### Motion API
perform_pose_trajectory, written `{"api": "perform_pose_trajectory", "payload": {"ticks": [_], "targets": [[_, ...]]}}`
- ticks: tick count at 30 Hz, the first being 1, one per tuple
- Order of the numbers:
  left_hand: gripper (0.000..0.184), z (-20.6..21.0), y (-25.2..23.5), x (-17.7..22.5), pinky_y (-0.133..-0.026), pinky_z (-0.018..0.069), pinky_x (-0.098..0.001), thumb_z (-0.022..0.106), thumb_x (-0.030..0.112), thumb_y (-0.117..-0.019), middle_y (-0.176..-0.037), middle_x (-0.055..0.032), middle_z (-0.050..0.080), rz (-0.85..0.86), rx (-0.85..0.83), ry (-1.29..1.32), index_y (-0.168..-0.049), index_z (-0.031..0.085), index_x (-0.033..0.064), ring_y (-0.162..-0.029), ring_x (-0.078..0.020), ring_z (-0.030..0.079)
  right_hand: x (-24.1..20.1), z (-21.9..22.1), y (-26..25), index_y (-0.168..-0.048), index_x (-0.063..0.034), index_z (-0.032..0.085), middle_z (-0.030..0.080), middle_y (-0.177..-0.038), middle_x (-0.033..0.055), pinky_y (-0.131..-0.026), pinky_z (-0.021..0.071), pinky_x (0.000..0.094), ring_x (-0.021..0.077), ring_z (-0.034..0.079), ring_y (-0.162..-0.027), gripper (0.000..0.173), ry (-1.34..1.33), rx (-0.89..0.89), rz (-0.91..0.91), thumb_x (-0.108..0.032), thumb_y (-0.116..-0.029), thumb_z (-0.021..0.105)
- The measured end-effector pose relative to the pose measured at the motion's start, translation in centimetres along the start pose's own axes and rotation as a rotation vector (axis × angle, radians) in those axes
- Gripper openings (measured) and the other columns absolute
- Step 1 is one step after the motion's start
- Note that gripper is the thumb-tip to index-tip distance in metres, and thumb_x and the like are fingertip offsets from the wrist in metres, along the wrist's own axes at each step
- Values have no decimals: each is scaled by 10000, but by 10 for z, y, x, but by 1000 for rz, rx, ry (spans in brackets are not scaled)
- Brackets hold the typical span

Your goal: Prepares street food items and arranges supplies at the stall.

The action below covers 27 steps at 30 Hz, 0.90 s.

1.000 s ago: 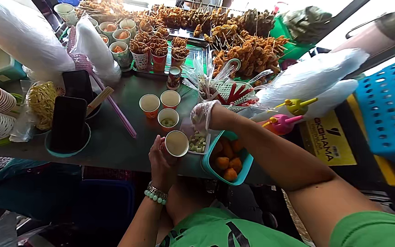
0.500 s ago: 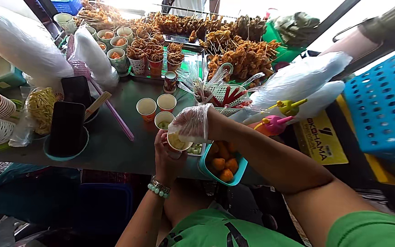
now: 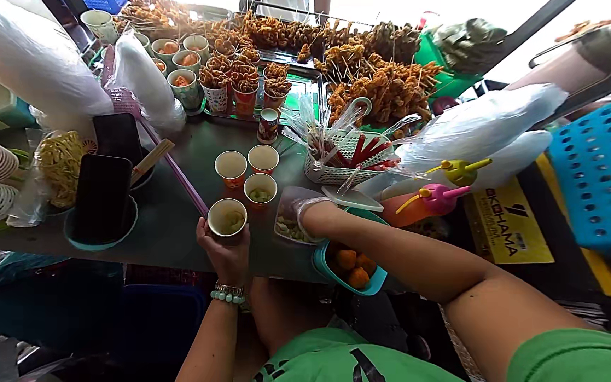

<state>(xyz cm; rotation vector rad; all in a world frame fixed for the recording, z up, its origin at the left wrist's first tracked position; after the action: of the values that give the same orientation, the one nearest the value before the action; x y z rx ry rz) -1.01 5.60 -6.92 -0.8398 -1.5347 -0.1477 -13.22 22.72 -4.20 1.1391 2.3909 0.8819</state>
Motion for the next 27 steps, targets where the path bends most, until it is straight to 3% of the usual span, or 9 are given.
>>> {"api": "perform_pose_trajectory", "payload": {"ticks": [3, 7, 10, 13, 16, 18, 20, 22, 27], "targets": [[985, 7, -17, -16, -1053, 474, -311, 813, 111, -779, -1391, -369, 452, -19, -31, -30, -1480, 182, -173, -1276, -276, 546, -5, 6, -5, -1260, 111, 586, 601, -1300, 319, -933, 470, 687, 494, 581, -1230, 308, 7, -44, 45, -65, -1016, 522], [1080, 23, -26, -36, -1141, 414, -334, 821, 83, -796, -1496, -353, 392, -146, -157, -38, -1550, 75, -122, -1374, -287, 491, -3, 6, -13, -1286, 112, 566, 577, -1325, 324, -957, 463, 686, 495, 555, -1261, 345, 7, -73, 5, -69, -993, 576], [1075, 28, -25, -35, -1174, 378, -354, 827, 114, -799, -1525, -371, 365, -118, -196, -135, -1552, 102, -138, -1424, -329, 450, 1, 7, -19, -1264, 106, 584, 582, -1303, 317, -986, 452, 660, 483, 543, -1266, 393, 38, -72, -86, -106, -945, 669], [1023, 28, -23, -33, -1161, 394, -367, 828, 137, -816, -1482, -384, 416, -95, -183, -169, -1526, 158, -168, -1393, -346, 489, 0, 15, -24, -1215, 140, 598, 583, -1280, 348, -1008, 427, 645, 499, 539, -1249, 440, 66, -64, -173, -134, -900, 736], [1001, 27, -22, -32, -1141, 409, -338, 827, 135, -798, -1456, -383, 438, -73, -185, -126, -1502, 192, -185, -1367, -323, 508, 0, 13, -22, -1279, 97, 596, 569, -1335, 290, -1032, 469, 573, 434, 546, -1278, 410, -34, 27, -103, -84, -925, 696], [1001, 28, -21, -31, -1133, 416, -332, 837, 160, -788, -1427, -388, 464, -28, -183, -125, -1491, 218, -193, -1342, -318, 532, 4, 17, -35, -1158, 40, 680, 646, -1220, 239, -903, 539, 543, 388, 634, -1153, 264, -103, 88, 2, -81, -924, 687], [999, 29, -21, -31, -1141, 408, -346, 836, 178, -791, -1428, -392, 460, -6, -187, -142, -1488, 225, -194, -1347, -336, 524, 1, 15, -35, -1174, 49, 670, 644, -1237, 254, -922, 529, 566, 406, 628, -1179, 244, -68, 24, 37, -60, -958, 639], [984, 30, -20, -31, -1148, 403, -358, 829, 183, -802, -1433, -393, 456, 3, -189, -166, -1484, 230, -197, -1356, -352, 514, -3, 13, -28, -1236, 88, 604, 596, -1291, 295, -1002, 472, 616, 454, 567, -1257, 281, 22, -58, -59, -35, -985, 582], [956, 30, -21, -31, -1152, 396, -386, 815, 169, -804, -1437, -408, 446, -17, -190, -208, -1479, 248, -201, -1362, -395, 505, 3, 6, -27, -1171, 109, 645, 637, -1199, 331, -1002, 431, 646, 490, 596, -1177, 256, -33, 8, -279, -80, -1006, 593]]}}
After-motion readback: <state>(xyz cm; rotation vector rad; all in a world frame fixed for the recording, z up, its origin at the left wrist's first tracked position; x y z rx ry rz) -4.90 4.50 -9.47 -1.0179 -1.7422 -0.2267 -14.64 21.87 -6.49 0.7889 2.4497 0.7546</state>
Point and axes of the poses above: each hand's wrist, its own y-axis away from the middle knuckle, its own z-axis out of the palm, x = y × z, the point moved 8 cm from there along -y, towards the middle knuckle
